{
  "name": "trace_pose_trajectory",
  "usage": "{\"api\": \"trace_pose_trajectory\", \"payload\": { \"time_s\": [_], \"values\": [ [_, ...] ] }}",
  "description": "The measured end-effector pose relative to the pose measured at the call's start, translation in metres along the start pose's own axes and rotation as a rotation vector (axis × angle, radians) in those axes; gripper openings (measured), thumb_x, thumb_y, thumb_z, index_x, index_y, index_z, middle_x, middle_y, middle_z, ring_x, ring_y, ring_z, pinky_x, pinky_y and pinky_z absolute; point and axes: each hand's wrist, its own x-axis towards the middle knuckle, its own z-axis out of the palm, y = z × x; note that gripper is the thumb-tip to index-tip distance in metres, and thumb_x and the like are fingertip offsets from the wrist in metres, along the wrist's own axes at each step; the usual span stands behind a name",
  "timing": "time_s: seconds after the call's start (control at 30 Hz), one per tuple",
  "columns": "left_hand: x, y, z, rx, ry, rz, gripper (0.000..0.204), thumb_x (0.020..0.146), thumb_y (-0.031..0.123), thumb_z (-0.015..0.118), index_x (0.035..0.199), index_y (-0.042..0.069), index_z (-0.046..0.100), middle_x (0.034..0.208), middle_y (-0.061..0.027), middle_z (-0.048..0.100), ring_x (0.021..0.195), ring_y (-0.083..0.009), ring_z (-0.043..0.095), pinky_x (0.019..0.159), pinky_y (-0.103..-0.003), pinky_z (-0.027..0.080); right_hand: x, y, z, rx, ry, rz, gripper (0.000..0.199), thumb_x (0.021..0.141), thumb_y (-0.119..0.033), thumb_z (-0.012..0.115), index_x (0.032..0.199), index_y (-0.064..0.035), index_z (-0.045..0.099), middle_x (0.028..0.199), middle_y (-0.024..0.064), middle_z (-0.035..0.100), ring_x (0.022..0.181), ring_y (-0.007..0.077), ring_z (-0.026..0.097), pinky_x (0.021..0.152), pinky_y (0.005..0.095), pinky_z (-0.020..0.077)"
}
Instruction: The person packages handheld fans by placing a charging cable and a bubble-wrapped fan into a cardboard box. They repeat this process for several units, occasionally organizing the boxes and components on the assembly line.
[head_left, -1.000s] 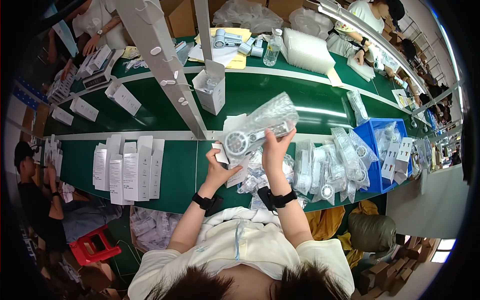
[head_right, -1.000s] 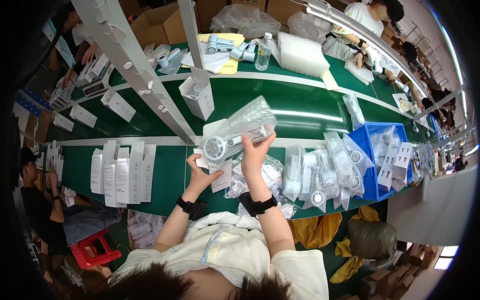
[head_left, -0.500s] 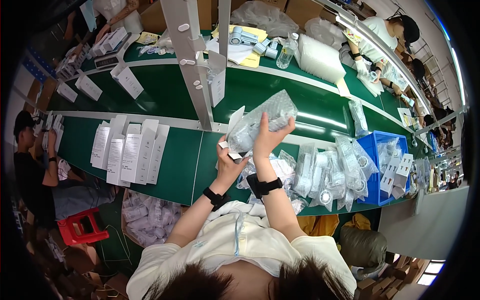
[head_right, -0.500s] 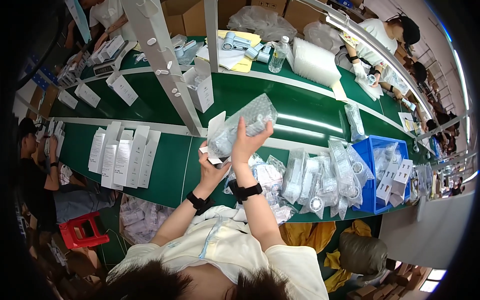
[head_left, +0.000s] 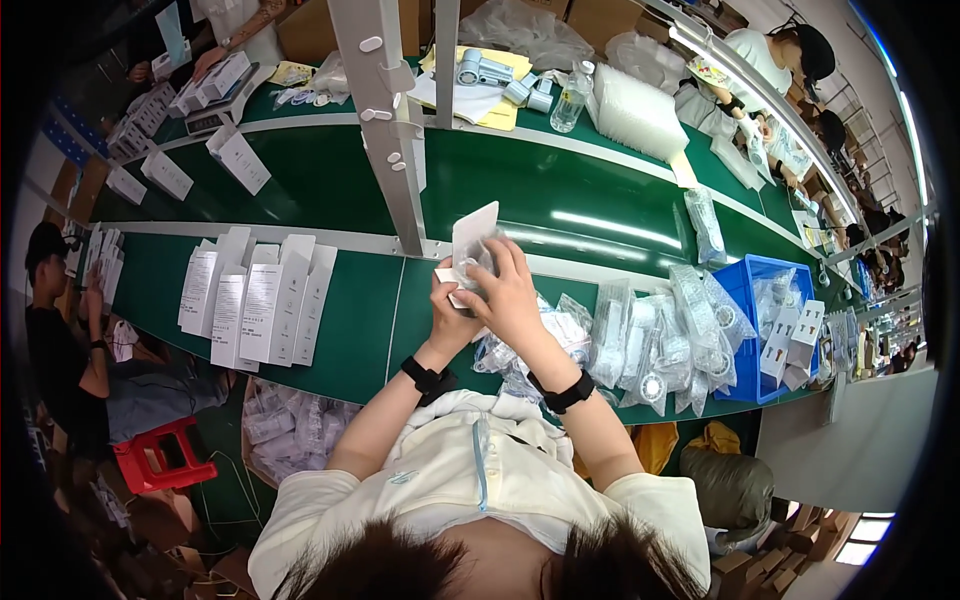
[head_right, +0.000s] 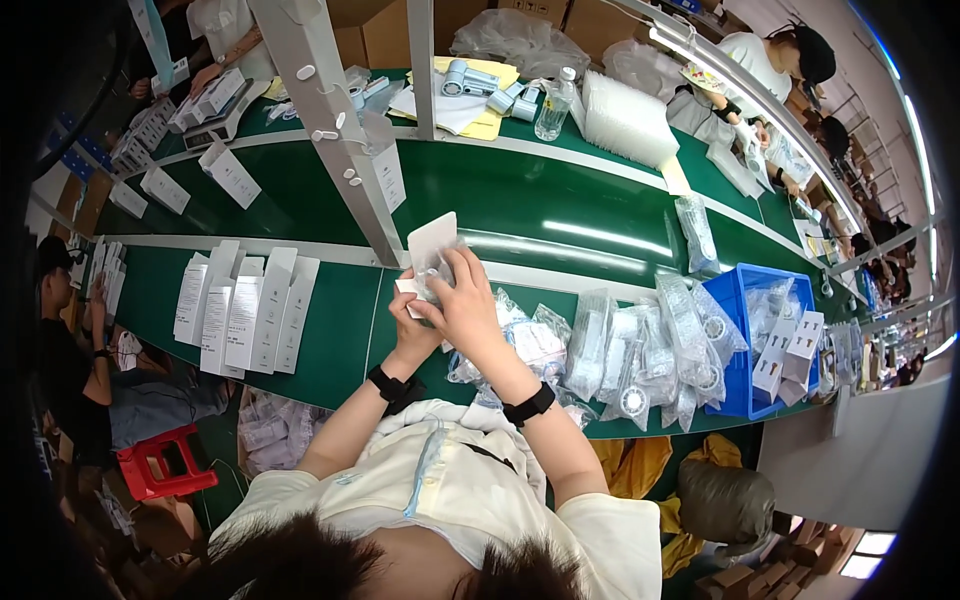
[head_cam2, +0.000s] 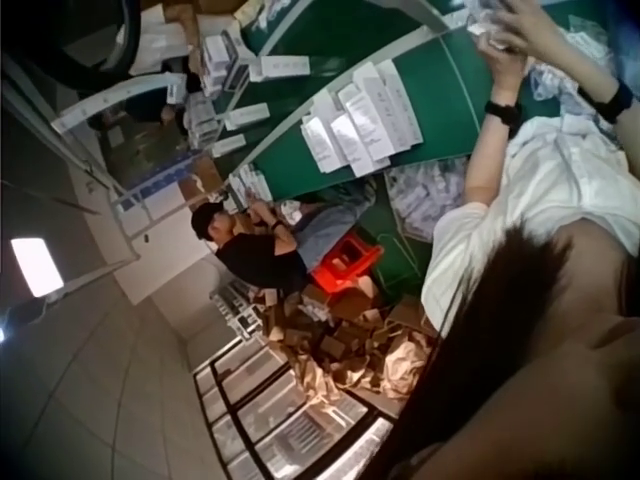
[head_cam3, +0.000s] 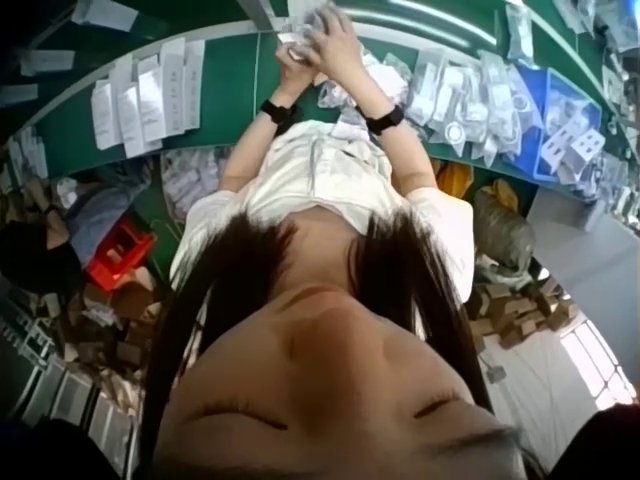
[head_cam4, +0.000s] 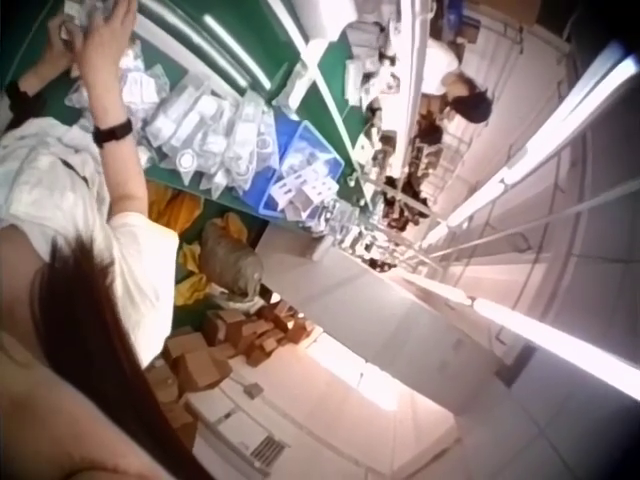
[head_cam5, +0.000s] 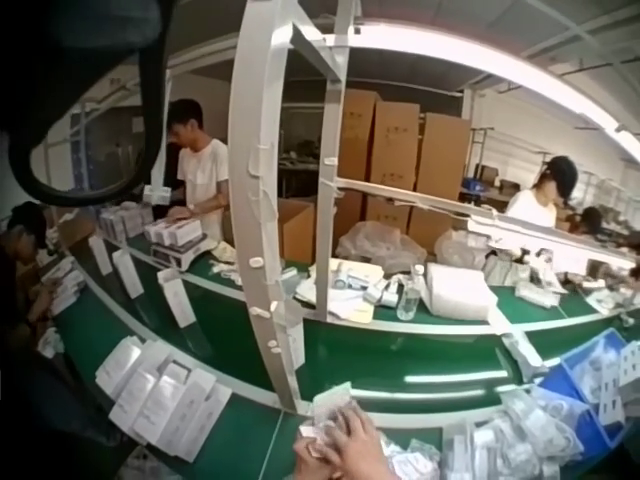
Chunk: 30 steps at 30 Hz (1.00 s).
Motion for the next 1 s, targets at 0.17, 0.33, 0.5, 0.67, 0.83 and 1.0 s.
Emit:
{"api": "trace_pose_trajectory", "payload": {
  "time_s": [0.17, 0.33, 0.5, 0.67, 0.83, 1.0],
  "values": [
    [-0.008, -0.020, -0.036, -0.055, -0.218, 0.060, 0.074, 0.057, 0.006, 0.078, 0.105, 0.010, 0.022, 0.123, -0.0276, 0.032, 0.107, -0.0436, 0.042, 0.084, -0.046, 0.040, -0.036, 0.052, -0.029, 0.034, 0.019, 0.169, 0.033, 0.067, -0.008, 0.067, 0.099, -0.0052, 0.058, 0.102, 0.0144, 0.053, 0.098, 0.0347, 0.047, 0.083, 0.0405, 0.0398],
    [0.008, 0.002, -0.069, 0.006, -0.328, -0.184, 0.070, 0.059, 0.012, 0.078, 0.110, 0.010, 0.030, 0.126, -0.0213, 0.033, 0.109, -0.0345, 0.044, 0.089, -0.040, 0.039, -0.107, 0.140, -0.050, -0.403, -0.539, 0.570, 0.040, 0.062, -0.012, 0.070, 0.099, -0.0035, 0.058, 0.102, 0.0157, 0.054, 0.094, 0.0337, 0.050, 0.083, 0.0376, 0.0410],
    [0.027, 0.027, -0.080, 0.144, -0.351, -0.289, 0.050, 0.062, 0.010, 0.074, 0.105, 0.008, 0.049, 0.126, -0.0149, 0.037, 0.109, -0.0306, 0.046, 0.087, -0.036, 0.041, -0.110, 0.129, -0.049, -0.236, -0.695, 0.582, 0.039, 0.061, -0.011, 0.071, 0.097, -0.0037, 0.060, 0.105, 0.0152, 0.054, 0.097, 0.0327, 0.050, 0.082, 0.0372, 0.0419],
    [0.041, 0.028, -0.084, 0.255, -0.462, -0.346, 0.025, 0.063, 0.007, 0.071, 0.085, 0.001, 0.061, 0.117, -0.0144, 0.047, 0.098, -0.0307, 0.053, 0.079, -0.033, 0.045, -0.103, 0.108, -0.057, -0.254, -0.363, 0.127, 0.032, 0.061, -0.002, 0.067, 0.093, -0.0040, 0.062, 0.104, 0.0143, 0.055, 0.098, 0.0301, 0.051, 0.079, 0.0365, 0.0440],
    [0.051, 0.024, -0.080, 0.232, -0.341, -0.467, 0.018, 0.060, 0.005, 0.072, 0.073, -0.002, 0.060, 0.092, -0.0123, 0.058, 0.077, -0.0261, 0.058, 0.067, -0.030, 0.045, -0.064, 0.060, -0.073, -0.110, -0.207, 0.062, 0.030, 0.060, 0.006, 0.060, 0.088, -0.0052, 0.064, 0.092, 0.0099, 0.058, 0.085, 0.0276, 0.057, 0.070, 0.0351, 0.0473],
    [0.060, 0.026, -0.076, 0.231, -0.304, -0.512, 0.018, 0.060, 0.004, 0.071, 0.071, -0.003, 0.060, 0.078, -0.0112, 0.060, 0.071, -0.0261, 0.059, 0.064, -0.030, 0.045, 0.010, -0.012, -0.062, 0.134, -0.066, -0.192, 0.030, 0.057, 0.005, 0.058, 0.085, -0.0048, 0.063, 0.081, 0.0073, 0.059, 0.075, 0.0225, 0.058, 0.063, 0.0307, 0.0468]
  ]
}}
